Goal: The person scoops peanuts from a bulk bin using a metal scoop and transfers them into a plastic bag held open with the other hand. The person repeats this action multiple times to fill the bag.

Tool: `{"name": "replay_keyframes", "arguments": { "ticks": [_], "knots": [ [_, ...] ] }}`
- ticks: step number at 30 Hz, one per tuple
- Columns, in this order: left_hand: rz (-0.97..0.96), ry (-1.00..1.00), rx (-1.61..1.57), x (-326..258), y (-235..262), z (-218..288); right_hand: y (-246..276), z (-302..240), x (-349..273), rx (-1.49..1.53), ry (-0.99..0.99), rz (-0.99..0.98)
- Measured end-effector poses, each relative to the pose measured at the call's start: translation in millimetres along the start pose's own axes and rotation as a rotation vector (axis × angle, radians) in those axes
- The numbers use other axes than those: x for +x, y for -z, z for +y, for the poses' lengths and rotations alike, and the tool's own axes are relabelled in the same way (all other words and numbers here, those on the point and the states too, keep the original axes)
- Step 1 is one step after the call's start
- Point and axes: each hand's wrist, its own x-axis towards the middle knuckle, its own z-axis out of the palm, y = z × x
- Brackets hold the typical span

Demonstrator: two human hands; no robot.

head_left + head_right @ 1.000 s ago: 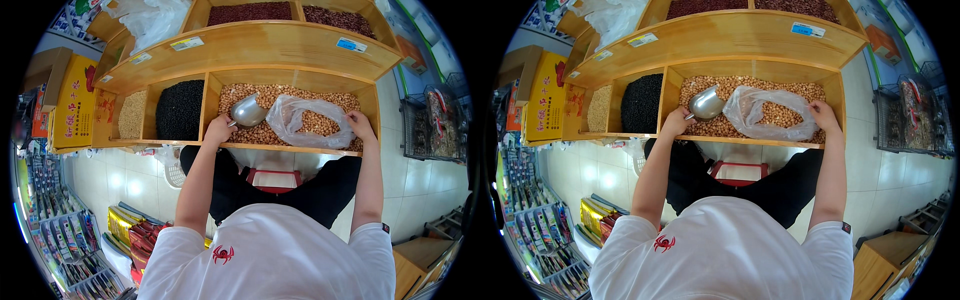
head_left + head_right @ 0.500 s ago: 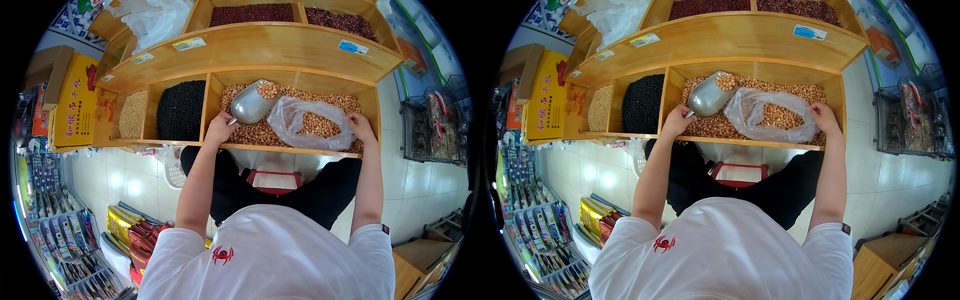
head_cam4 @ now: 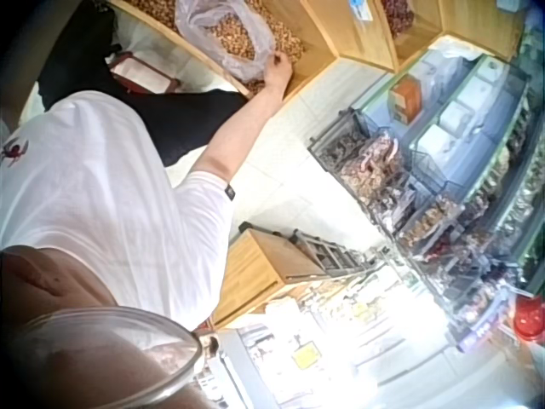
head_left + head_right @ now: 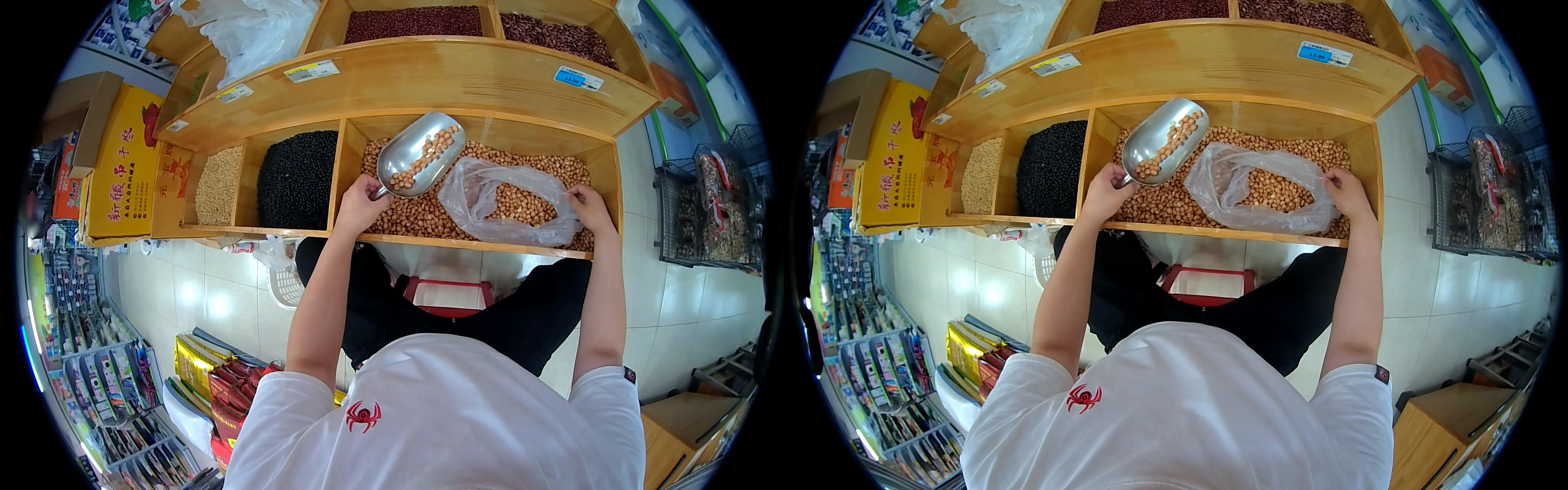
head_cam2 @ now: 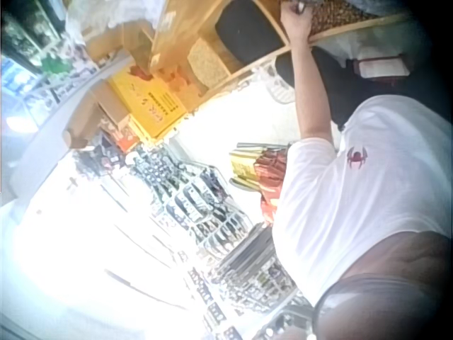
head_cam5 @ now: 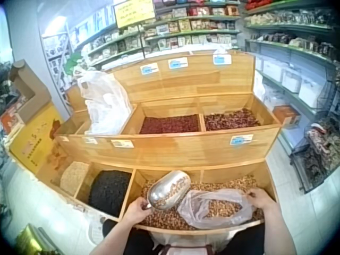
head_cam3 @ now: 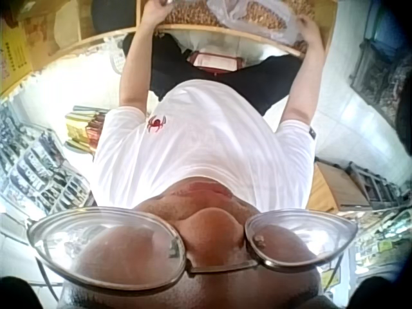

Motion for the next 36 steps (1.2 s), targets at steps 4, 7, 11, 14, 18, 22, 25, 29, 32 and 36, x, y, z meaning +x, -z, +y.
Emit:
{"name": "replay_keyframes", "arguments": {
  "ticks": [4, 7, 11, 14, 18, 22, 25, 29, 32, 36],
  "knots": [
    [-0.006, -0.026, -0.11, -2, 2, 5, -1, 1, 1, 0.008, -0.002, 0.002],
    [-0.011, -0.047, -0.116, -5, 3, 13, 0, 0, 0, 0.023, -0.014, 0.001],
    [-0.009, -0.089, -0.092, -11, 3, 25, 0, -4, -1, 0.007, -0.013, 0.005],
    [-0.03, -0.156, -0.018, -16, 3, 31, 1, -8, -2, 0.01, -0.018, -0.001],
    [-0.074, -0.338, 0.295, -24, -3, 48, 0, -7, -2, 0.042, 0.025, 0.01],
    [-0.255, -0.306, 0.547, -24, -13, 92, 1, -6, -2, -0.013, 0.027, 0.017],
    [-0.319, -0.329, 0.694, -22, -21, 116, 1, -4, -1, 0.004, 0.03, 0.025],
    [-0.337, -0.356, 0.786, -19, -28, 133, 1, -2, 0, 0.005, 0.018, 0.027],
    [-0.324, -0.326, 0.761, -23, -23, 150, 2, -9, -2, -0.022, 0.006, 0.039],
    [-0.291, -0.308, 0.694, -24, -16, 149, 3, -15, -2, -0.016, 0.007, 0.047]
  ]
}}
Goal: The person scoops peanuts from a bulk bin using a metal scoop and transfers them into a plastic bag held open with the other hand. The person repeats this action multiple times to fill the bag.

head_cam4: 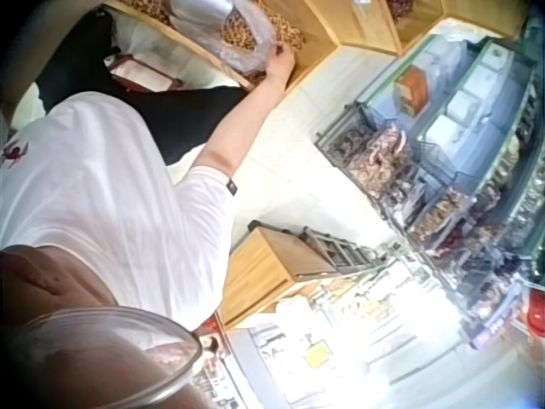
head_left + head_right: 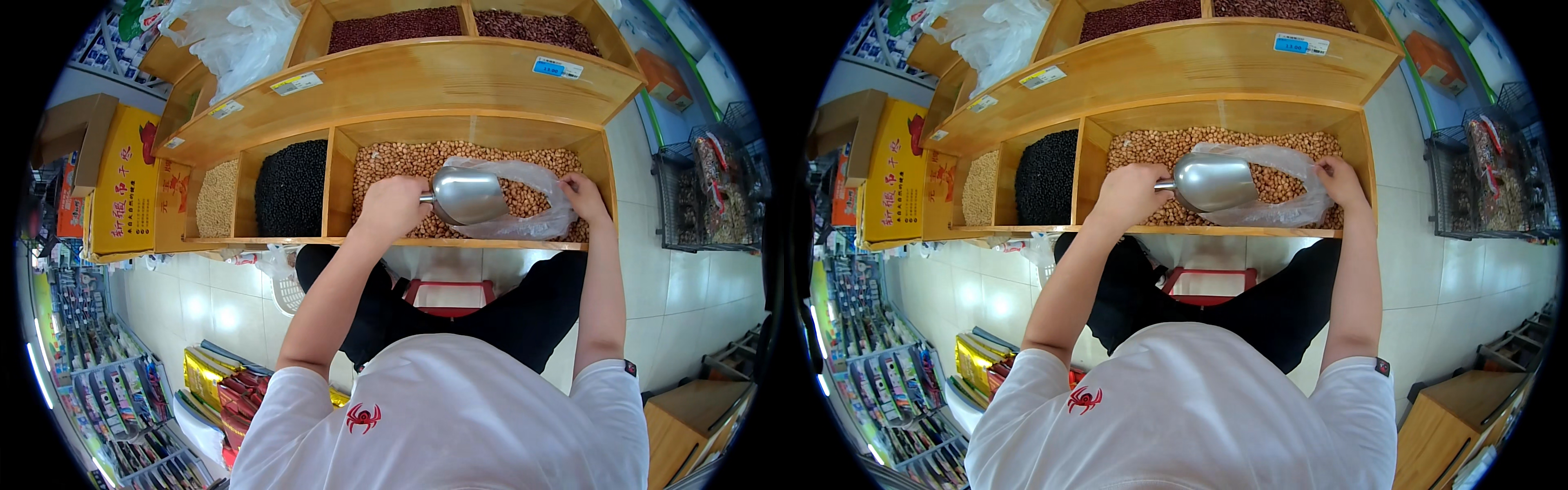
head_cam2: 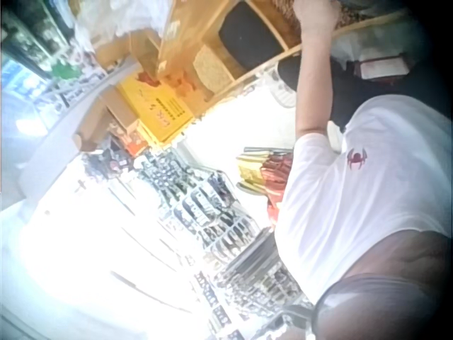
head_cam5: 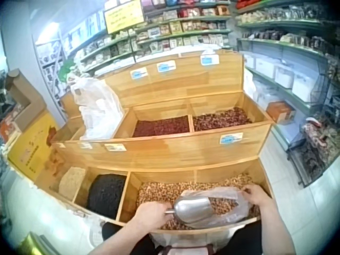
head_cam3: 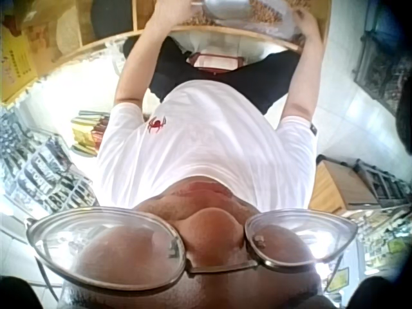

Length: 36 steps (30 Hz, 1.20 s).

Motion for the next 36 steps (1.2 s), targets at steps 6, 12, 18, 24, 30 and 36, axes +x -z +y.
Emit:
{"name": "replay_keyframes", "arguments": {
  "ticks": [6, 12, 18, 24, 30, 36],
  "knots": [
    [0.097, 0.14, -0.125, -14, 17, -27, -1, 4, 0, 0.036, -0.001, 0.002],
    [0.2, 0.302, -0.133, -36, -3, -81, -2, 6, 1, 0.019, 0.015, -0.007],
    [0.01, 0.377, 0.028, -52, -21, -98, -2, 7, 1, 0.021, 0.026, -0.016],
    [-0.052, 0.357, 0.056, -35, -33, -92, -2, 10, 0, 0.007, 0.04, -0.008],
    [-0.039, 0.358, -0.222, -14, -84, -122, -3, 7, 1, 0.019, -0.005, -0.042],
    [-0.138, 0.356, -0.252, -3, -93, -135, -2, 3, -2, 0.06, -0.037, -0.034]
  ]
}}
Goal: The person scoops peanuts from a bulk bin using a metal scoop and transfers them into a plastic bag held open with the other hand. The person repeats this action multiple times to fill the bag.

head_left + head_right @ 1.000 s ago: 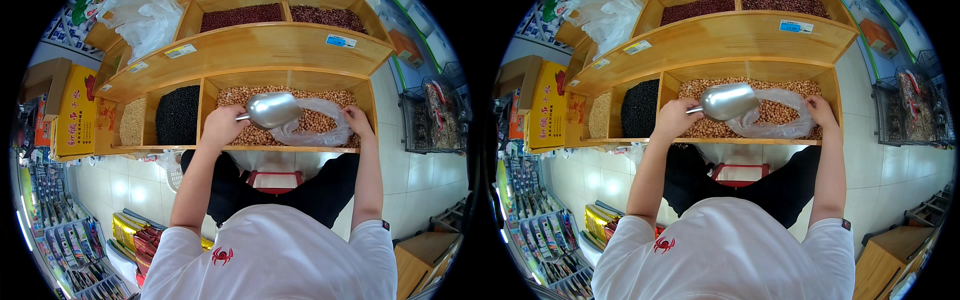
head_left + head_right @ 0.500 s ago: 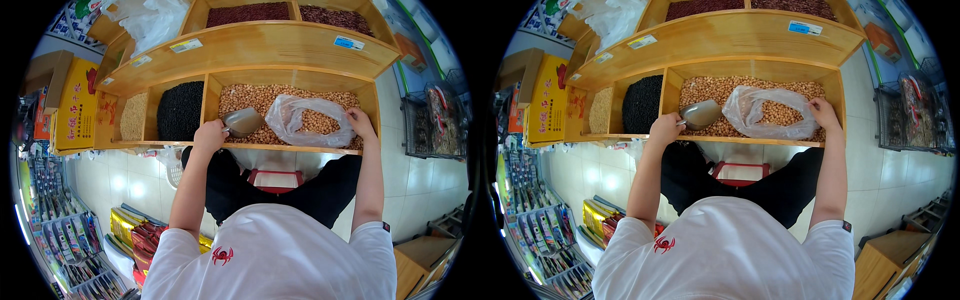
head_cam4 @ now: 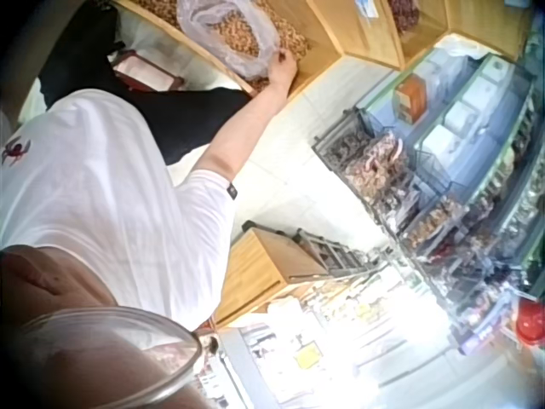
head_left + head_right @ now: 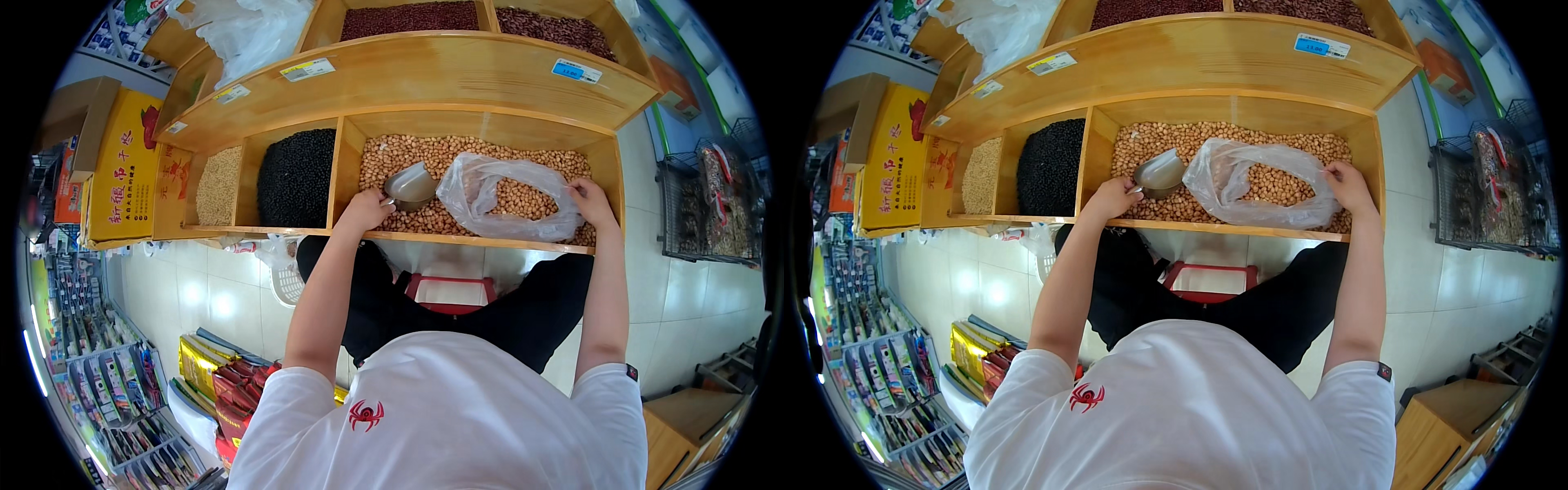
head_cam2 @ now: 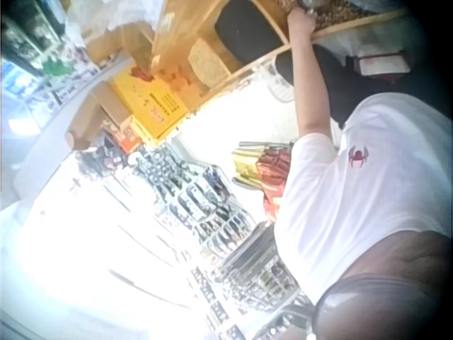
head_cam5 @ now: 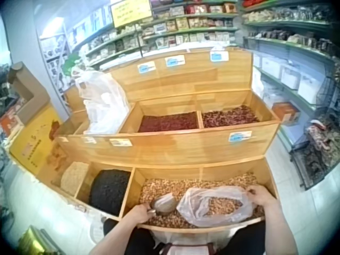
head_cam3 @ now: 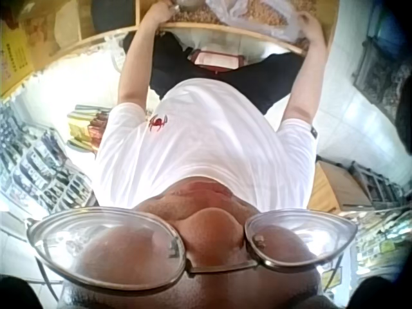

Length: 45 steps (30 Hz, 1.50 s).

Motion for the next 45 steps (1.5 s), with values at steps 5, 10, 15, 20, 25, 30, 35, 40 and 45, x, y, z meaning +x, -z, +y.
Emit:
{"name": "replay_keyframes", "arguments": {
  "ticks": [5, 10, 15, 20, 25, 30, 35, 40, 45],
  "knots": [
    [0.03, 0.006, 0.042, -5, 1, 4, -1, 8, 2, 0.0, 0.032, 0.001],
    [0.05, 0.022, -0.01, -6, 2, 2, -1, 14, 5, 0.008, 0.034, 0.003],
    [0.077, 0.04, -0.082, -9, 3, 1, -1, 7, 2, -0.003, 0.026, 0.002],
    [0.113, 0.045, -0.217, -8, 3, -1, -1, 7, 2, -0.005, 0.032, 0.011],
    [0.124, 0.027, -0.27, -5, 3, -1, 0, 8, 1, -0.013, 0.03, 0.01],
    [0.165, -0.02, -0.395, -5, 1, -6, -1, 6, 2, -0.012, 0.028, -0.002],
    [0.248, -0.078, -0.551, -18, 10, 13, 0, 8, 1, -0.02, 0.014, 0.005],
    [0.321, -0.123, -0.532, -19, 7, 8, -1, 3, 1, -0.029, 0.014, -0.002],
    [0.336, -0.152, -0.554, -27, 12, 18, 0, 8, 2, -0.019, 0.025, 0.007]
  ]
}}
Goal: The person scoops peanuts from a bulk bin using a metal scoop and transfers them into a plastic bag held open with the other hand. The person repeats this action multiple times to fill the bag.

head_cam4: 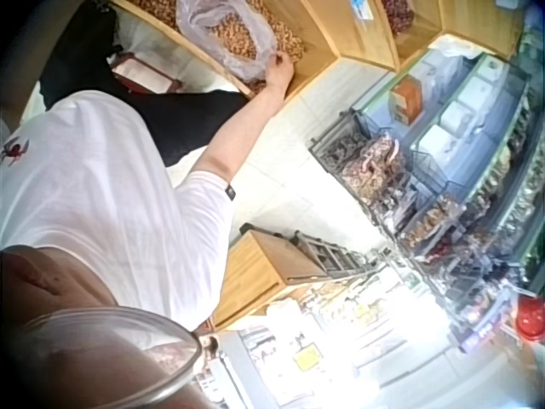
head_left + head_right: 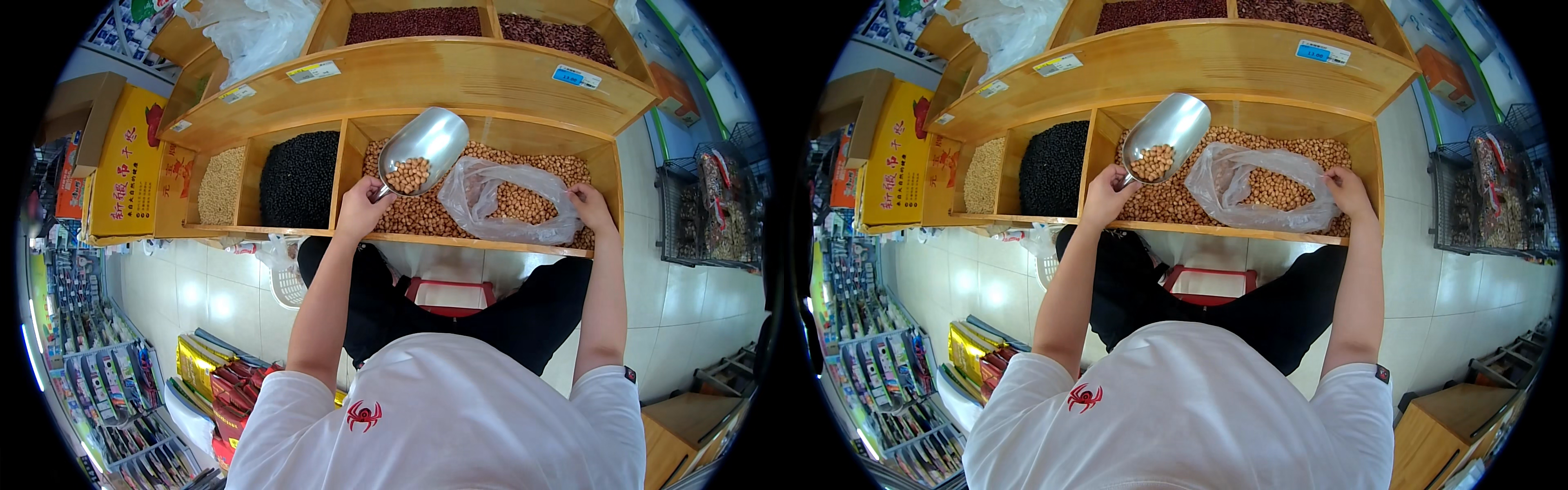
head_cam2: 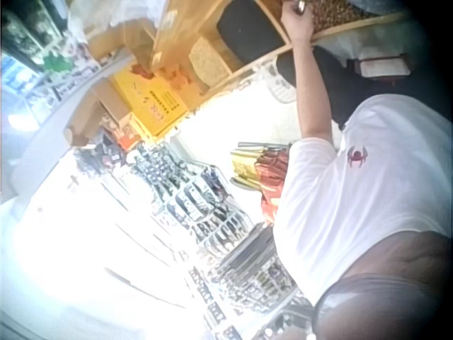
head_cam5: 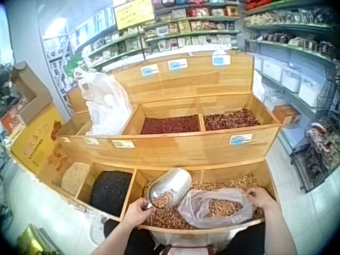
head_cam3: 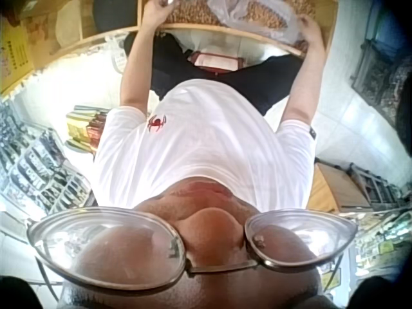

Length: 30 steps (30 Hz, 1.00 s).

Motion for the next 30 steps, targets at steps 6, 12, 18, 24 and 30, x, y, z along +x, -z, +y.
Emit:
{"name": "replay_keyframes", "arguments": {
  "ticks": [6, 12, 18, 24, 30],
  "knots": [
    [0.037, -0.094, 0.081, -14, 5, 36, -1, 1, 0, 0.016, 0.041, -0.008],
    [-0.148, -0.311, 0.402, -19, 15, 100, 0, -5, -1, -0.046, 0.008, 0.006],
    [-0.275, -0.359, 0.688, -23, -1, 131, 0, -9, -3, -0.008, 0.046, 0.052],
    [-0.315, -0.327, 0.81, -23, -12, 148, 1, -9, -1, -0.023, 0.073, 0.084],
    [-0.268, -0.311, 0.732, -23, 1, 155, 0, -7, -1, -0.027, 0.083, 0.078]
  ]
}}
